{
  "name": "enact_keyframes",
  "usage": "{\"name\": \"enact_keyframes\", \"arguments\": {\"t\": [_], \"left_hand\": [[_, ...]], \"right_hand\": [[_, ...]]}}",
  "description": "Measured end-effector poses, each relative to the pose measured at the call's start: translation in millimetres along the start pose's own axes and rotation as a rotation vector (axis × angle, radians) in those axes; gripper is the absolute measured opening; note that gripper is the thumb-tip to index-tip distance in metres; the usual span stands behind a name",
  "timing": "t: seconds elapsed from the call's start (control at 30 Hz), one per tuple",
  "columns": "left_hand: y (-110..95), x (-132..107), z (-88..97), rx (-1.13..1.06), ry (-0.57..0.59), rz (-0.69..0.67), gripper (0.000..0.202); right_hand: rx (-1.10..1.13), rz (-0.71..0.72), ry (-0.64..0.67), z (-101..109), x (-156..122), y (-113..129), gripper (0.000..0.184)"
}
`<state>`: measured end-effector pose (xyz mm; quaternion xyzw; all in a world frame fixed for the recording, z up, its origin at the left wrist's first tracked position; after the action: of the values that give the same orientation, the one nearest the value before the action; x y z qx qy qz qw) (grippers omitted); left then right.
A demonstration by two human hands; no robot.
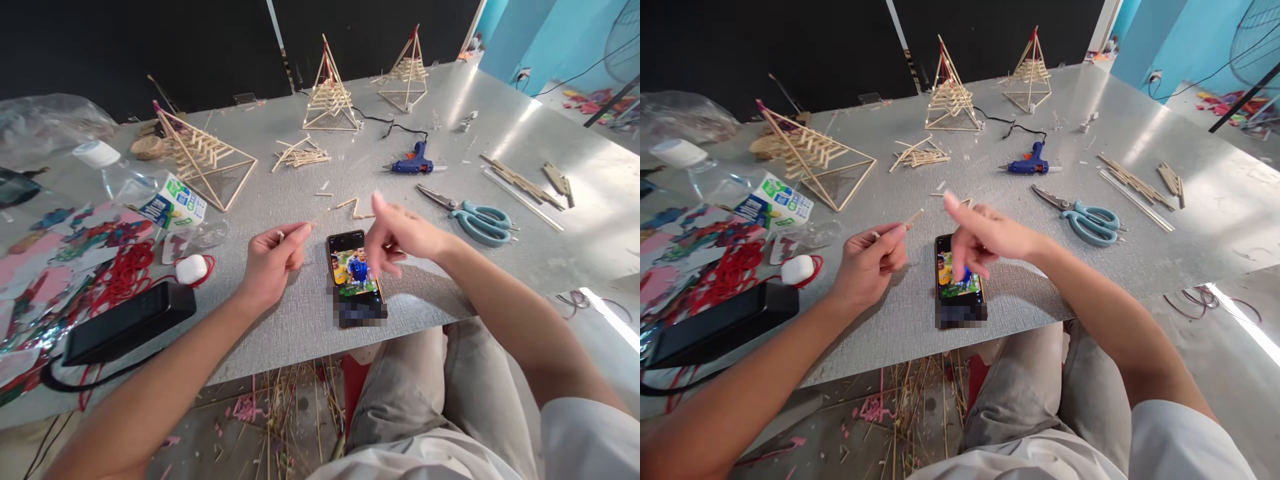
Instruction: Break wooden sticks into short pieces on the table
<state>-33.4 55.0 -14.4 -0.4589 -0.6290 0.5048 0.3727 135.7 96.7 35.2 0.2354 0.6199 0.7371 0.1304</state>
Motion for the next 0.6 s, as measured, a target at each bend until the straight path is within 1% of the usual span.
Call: {"name": "enact_keyframes", "arguments": {"t": [0.03, 0.07, 0.13, 0.17, 0.2, 0.23, 0.3, 0.37, 0.43, 0.5, 0.53, 0.6], "left_hand": [[-0.9, 0.6, 0.9, -0.009, -0.012, -0.007, 0.017], [-1.7, 0.8, 1.5, -0.013, -0.02, -0.013, 0.018], [-2.7, 0.9, 1.9, -0.016, -0.026, -0.022, 0.019], [-2.8, 0.7, 2.2, -0.014, -0.028, -0.023, 0.019], [-2.3, 0.6, 2.5, -0.009, -0.029, -0.02, 0.02], [-1.7, 0.6, 2.7, -0.002, -0.028, -0.016, 0.02], [-1.0, 0.4, 2.7, 0.018, -0.022, -0.017, 0.018], [-1.8, -0.4, 1.7, 0.036, -0.008, -0.035, 0.017], [-5.0, -2.9, 0.1, 0.039, 0.006, -0.076, 0.019], [-11.1, -7.0, -1.9, 0.035, 0.015, -0.14, 0.022], [-14.1, -9.2, -3.3, 0.049, 0.018, -0.168, 0.021], [-18.2, -12.6, -4.2, 0.128, 0.002, -0.201, 0.015]], "right_hand": [[-0.02, -0.02, -0.024, 1.8, 0.9, -2.7, 0.081], [-0.049, -0.004, -0.122, 11.9, 2.5, -2.9, 0.07], [-0.097, 0.058, -0.382, 41.1, 2.4, -2.0, 0.054], [-0.109, 0.078, -0.474, 52.4, 1.6, -3.3, 0.051], [-0.116, 0.085, -0.526, 59.7, 1.6, -6.0, 0.048], [-0.12, 0.084, -0.539, 62.5, 2.8, -9.2, 0.047], [-0.124, 0.072, -0.482, 56.0, 6.8, -14.5, 0.046], [-0.128, 0.065, -0.392, 39.9, 9.1, -16.1, 0.044], [-0.141, 0.072, -0.35, 24.4, 7.5, -12.8, 0.037], [-0.18, 0.083, -0.367, 15.2, 3.5, -5.7, 0.024], [-0.212, 0.065, -0.381, 12.7, 1.9, -3.4, 0.02], [-0.268, 0.044, -0.433, 13.5, -0.8, 3.7, 0.015]]}}
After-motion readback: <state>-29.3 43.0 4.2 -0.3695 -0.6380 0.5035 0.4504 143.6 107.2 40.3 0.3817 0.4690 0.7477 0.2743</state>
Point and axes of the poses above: each hand's wrist, its own x-axis towards the middle knuckle, its own z-axis out of the back of the hand, y = z × x, the point moved 10 cm from there along x, towards the middle knuckle, and after that the axes turned 3 degrees about -y, right-handed, at the moved point
